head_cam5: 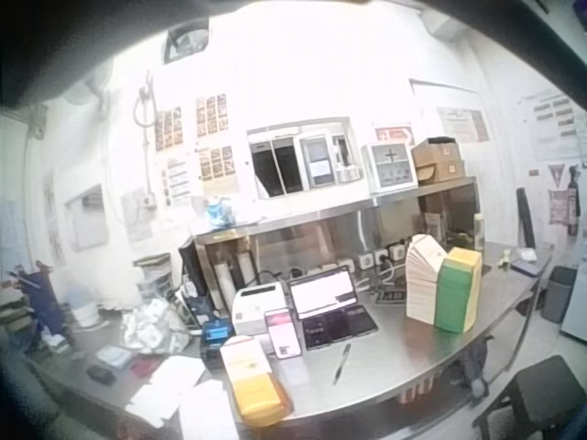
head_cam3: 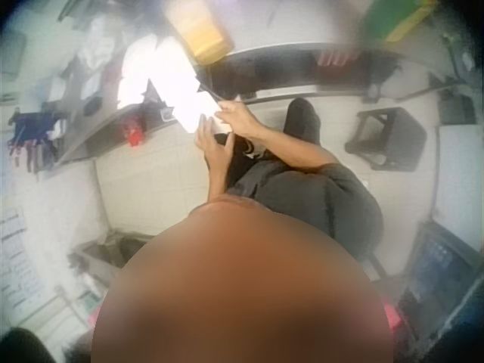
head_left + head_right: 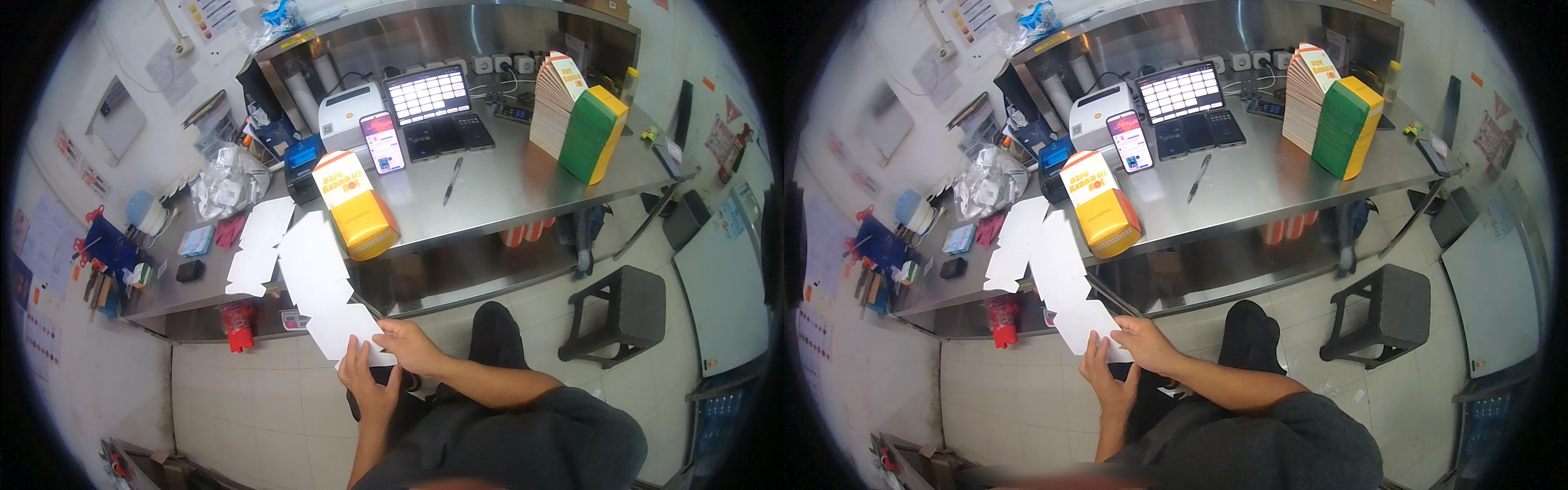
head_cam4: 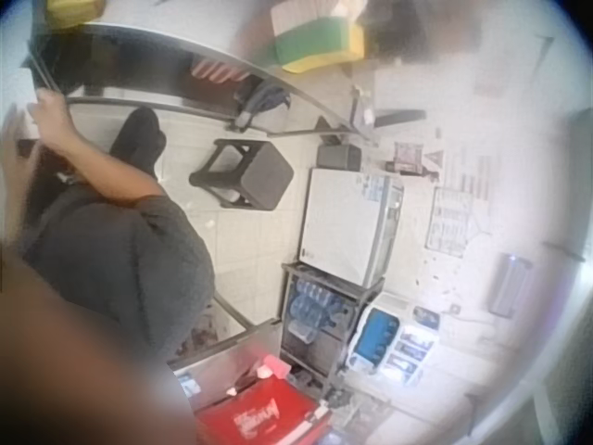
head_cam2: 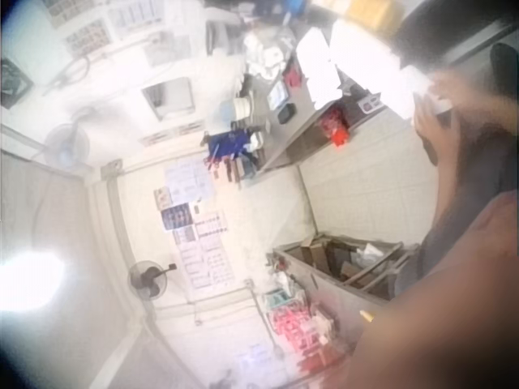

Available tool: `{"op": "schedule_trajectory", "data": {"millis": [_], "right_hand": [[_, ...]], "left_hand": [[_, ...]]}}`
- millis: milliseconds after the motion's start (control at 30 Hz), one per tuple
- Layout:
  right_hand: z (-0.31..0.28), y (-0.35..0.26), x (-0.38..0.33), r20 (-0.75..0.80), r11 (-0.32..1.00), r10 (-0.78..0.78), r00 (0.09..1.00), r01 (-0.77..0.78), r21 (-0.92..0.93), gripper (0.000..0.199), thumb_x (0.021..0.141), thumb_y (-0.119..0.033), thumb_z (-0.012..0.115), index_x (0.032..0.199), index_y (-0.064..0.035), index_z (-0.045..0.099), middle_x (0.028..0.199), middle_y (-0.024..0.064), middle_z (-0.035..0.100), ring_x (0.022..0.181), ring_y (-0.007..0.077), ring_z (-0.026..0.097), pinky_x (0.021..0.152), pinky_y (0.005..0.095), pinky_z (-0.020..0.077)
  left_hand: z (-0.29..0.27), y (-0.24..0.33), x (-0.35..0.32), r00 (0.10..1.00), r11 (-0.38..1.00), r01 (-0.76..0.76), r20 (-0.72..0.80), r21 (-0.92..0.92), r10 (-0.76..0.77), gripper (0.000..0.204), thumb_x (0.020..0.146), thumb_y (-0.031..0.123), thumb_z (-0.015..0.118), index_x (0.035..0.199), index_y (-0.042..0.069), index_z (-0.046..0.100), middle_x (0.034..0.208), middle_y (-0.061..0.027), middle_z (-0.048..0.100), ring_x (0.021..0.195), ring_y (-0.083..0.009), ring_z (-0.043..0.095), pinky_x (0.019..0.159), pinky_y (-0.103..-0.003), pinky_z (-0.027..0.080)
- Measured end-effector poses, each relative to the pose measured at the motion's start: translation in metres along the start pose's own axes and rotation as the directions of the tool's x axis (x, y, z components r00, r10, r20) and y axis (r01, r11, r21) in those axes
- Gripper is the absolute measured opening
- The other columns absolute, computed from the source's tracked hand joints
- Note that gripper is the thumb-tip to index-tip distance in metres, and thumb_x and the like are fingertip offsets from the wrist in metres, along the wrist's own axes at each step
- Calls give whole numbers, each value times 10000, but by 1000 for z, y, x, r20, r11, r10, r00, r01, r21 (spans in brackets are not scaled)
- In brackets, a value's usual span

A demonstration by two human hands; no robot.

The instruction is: The person folds and assembles small rectangular paper boxes from flat printed sheets. They fold the sides, tuck flaps, and close the boxes, then place the finished boxes on the metal table.

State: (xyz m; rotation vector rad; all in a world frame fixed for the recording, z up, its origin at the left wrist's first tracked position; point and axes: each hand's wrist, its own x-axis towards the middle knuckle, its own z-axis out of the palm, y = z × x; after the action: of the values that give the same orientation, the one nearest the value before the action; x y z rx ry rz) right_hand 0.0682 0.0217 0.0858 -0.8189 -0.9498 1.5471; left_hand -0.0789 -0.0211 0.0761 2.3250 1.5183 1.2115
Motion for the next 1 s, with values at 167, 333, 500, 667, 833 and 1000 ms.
{"op": "schedule_trajectory", "data": {"millis": [167, 333, 500, 667, 833, 1000], "right_hand": [[-6, -13, -6, 46, 1000, 15, 999, -14, -8, 318, 1074, -128, 612, 1348, 26, 658, 1043, 21, 710, 920, 78, 634, 776, 250, 549], [-11, -20, -4, 82, 977, -87, 993, 101, -190, 314, 1055, -130, 641, 1328, 20, 686, 1077, 58, 688, 922, 130, 667, 777, 280, 569], [-10, -16, -7, 194, 707, -339, 920, 386, -592, 288, 1039, -154, 644, 1279, -21, 730, 1097, 119, 649, 938, 252, 672, 793, 341, 561], [-1, -11, -22, 339, 266, -428, 837, 476, -838, 296, 1000, -164, 642, 1261, -89, 759, 1010, 100, 644, 944, 283, 667, 815, 390, 564], [-2, -6, -20, 319, 341, -516, 795, 533, -774, 217, 964, -145, 666, 1139, -72, 771, 982, 102, 698, 928, 299, 680, 816, 416, 567], [-4, -6, -20, 152, 618, -440, 885, 421, -664, 151, 955, -110, 705, 1061, -10, 745, 1006, 146, 744, 942, 314, 727, 828, 389, 586]], "left_hand": [[6, -3, -10, 995, 983, 83, -48, -166, -92, 569, 865, 89, 822, 1375, 2, 584, 1398, -191, 550, 1230, -319, 557, 969, -433, 519], [25, -5, -15, 890, 574, 245, -54, -781, -454, 183, 1043, 34, 633, 1206, -39, 595, 1144, -129, 580, 887, -181, 659, 797, -308, 609], [23, -8, -4, 650, 25, 400, 264, -916, -713, 47, 1068, 39, 603, 1089, 0, 587, 967, -74, 623, 823, -142, 646, 783, -312, 629], [24, -9, -3, 642, -61, 388, 318, -919, -698, 73, 1059, 53, 634, 1071, 0, 585, 927, -65, 641, 792, -134, 635, 758, -296, 619], [27, 0, -7, 651, -49, 308, 248, -950, -717, 110, 1044, 32, 655, 1120, -24, 600, 967, -78, 663, 836, -144, 663, 802, -286, 612], [21, 5, -12, 741, 173, 354, 163, -919, -651, 155, 1029, 3, 667, 1171, -46, 632, 1062, -105, 687, 926, -155, 695, 882, -303, 612]]}}
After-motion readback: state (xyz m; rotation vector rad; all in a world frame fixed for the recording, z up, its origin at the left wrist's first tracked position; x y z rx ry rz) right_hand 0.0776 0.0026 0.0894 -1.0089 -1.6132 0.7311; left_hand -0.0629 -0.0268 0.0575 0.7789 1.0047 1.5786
